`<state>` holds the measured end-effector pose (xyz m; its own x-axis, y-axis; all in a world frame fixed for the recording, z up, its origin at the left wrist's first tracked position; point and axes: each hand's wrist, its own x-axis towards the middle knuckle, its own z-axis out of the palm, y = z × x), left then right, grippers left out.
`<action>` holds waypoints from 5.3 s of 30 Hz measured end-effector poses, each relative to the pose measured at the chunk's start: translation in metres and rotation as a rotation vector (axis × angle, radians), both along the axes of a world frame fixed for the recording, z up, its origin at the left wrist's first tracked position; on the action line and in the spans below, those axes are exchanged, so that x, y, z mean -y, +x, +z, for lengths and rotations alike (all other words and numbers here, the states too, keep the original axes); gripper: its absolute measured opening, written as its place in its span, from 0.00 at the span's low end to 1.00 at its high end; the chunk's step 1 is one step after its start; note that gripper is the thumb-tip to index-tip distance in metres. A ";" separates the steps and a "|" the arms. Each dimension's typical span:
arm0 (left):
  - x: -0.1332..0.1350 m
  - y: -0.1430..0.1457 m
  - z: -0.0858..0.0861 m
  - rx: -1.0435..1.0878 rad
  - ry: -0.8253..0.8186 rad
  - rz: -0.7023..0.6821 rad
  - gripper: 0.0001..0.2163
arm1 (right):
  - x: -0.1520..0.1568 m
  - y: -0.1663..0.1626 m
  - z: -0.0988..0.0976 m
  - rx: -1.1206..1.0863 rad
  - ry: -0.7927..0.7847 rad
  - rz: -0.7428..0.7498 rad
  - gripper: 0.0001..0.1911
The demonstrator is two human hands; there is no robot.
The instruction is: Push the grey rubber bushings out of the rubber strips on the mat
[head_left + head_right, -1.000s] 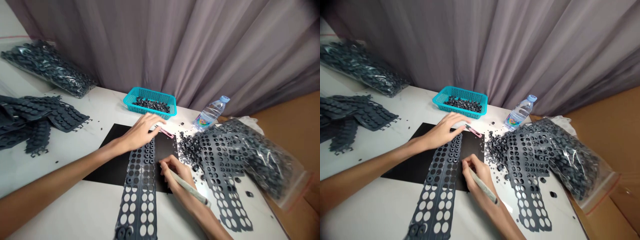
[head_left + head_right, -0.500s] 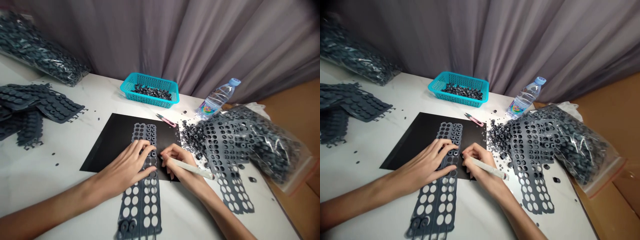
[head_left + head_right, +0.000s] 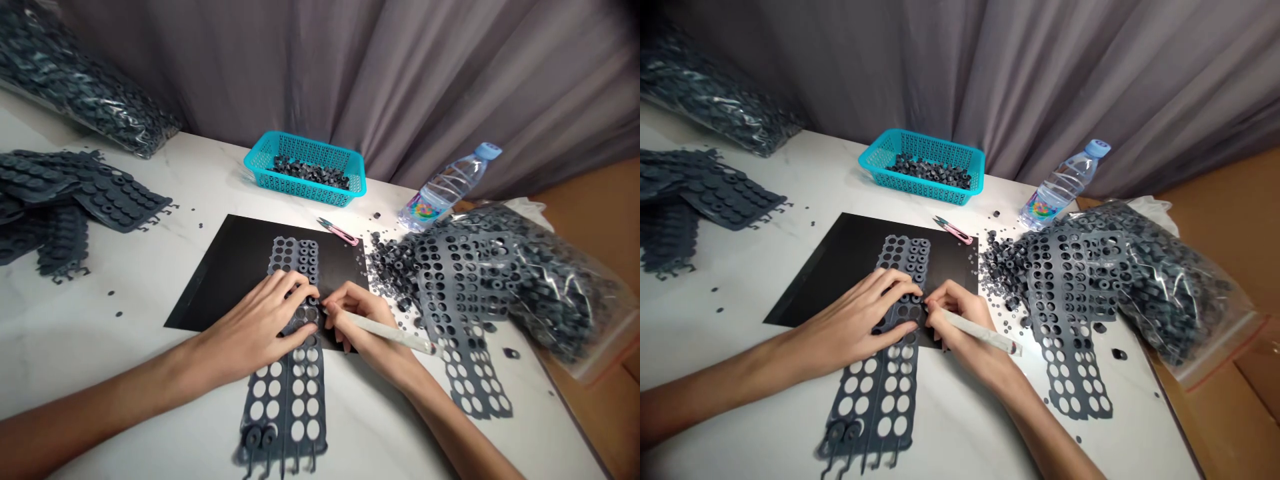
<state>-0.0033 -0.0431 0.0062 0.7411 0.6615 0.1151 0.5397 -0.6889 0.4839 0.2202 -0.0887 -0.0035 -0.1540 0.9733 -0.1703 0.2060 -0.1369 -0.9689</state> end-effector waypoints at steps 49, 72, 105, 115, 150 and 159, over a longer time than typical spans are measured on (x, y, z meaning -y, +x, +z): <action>-0.012 -0.002 0.015 0.664 -1.378 0.136 0.19 | -0.003 0.006 0.004 0.332 0.210 -0.115 0.14; -0.009 -0.003 0.015 0.664 -1.384 0.111 0.19 | -0.005 0.008 0.007 0.366 0.213 -0.095 0.12; -0.024 -0.021 0.001 0.100 -0.152 -0.102 0.12 | -0.002 -0.011 0.002 0.104 0.102 -0.018 0.06; -0.025 -0.019 0.004 0.081 -0.137 -0.118 0.11 | -0.002 -0.010 0.004 0.115 0.100 0.021 0.07; -0.026 -0.016 0.002 0.057 0.056 -0.172 0.11 | -0.001 -0.012 -0.005 0.157 0.136 0.020 0.07; -0.020 -0.012 -0.002 0.339 0.228 -0.086 0.09 | 0.002 -0.020 0.005 0.282 0.221 0.038 0.07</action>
